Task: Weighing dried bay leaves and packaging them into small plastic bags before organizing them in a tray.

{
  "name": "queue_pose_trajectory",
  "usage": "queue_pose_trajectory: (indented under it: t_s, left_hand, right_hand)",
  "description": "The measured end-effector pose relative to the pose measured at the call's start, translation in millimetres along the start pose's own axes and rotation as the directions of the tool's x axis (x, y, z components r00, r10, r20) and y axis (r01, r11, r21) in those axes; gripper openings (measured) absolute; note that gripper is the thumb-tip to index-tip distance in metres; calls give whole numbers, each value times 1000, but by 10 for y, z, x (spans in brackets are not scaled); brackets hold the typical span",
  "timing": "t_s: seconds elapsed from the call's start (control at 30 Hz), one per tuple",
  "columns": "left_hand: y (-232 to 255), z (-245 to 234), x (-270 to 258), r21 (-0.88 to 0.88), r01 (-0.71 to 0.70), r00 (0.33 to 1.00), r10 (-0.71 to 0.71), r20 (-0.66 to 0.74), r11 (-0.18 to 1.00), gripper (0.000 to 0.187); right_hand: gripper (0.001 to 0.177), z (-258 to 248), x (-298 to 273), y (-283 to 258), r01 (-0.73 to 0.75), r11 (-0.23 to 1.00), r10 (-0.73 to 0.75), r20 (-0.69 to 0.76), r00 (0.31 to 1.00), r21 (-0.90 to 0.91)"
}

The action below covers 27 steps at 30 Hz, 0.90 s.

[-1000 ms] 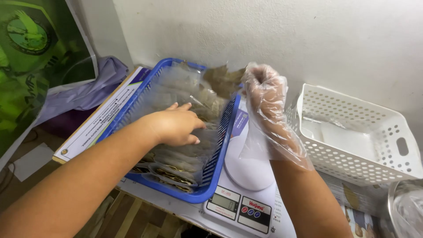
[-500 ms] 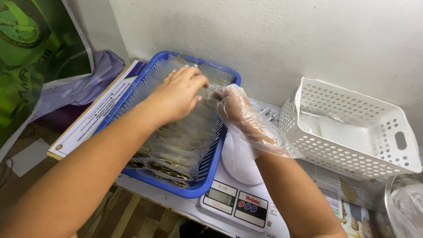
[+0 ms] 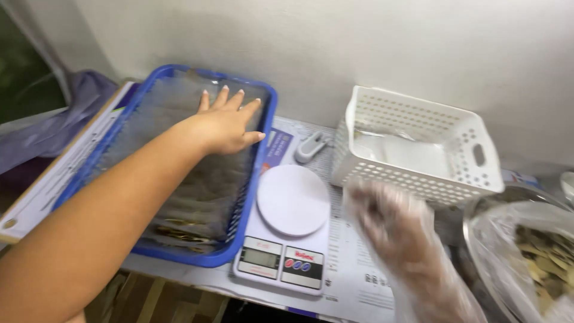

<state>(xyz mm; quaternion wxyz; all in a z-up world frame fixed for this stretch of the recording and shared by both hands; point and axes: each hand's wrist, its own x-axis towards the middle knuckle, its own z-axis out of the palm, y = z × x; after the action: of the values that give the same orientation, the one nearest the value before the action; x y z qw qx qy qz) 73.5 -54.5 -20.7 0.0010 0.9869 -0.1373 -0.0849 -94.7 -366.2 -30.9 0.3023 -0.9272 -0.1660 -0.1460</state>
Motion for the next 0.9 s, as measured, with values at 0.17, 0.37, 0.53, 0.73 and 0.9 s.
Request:
queue_pose_trajectory:
  t_s: [0.17, 0.37, 0.53, 0.73, 0.9]
  left_hand:
    - [1028, -367, -228, 265, -122, 978, 71, 194, 956, 47]
    - [2535, -179, -472, 274, -443, 838, 285, 465, 854, 31]
    - [3275, 88, -329, 242, -536, 774, 355, 524, 809, 37]
    - [3758, 102, -208, 76, -618, 779, 595, 199, 783, 27]
    - [3976, 53, -53, -112, -677, 728, 641, -243, 727, 20]
  right_hand:
    - [36, 484, -1268, 958, -121, 900, 137, 9, 990, -418]
    - [58, 71, -968, 997, -445, 799, 470, -42, 882, -405]
    - [40, 160, -533, 1577, -563, 731, 627, 53, 777, -385]
    - [30, 416, -948, 1871, -429, 812, 455, -32, 890, -395]
    - [37, 259, -1676, 1296, -326, 881, 278, -182, 943, -342]
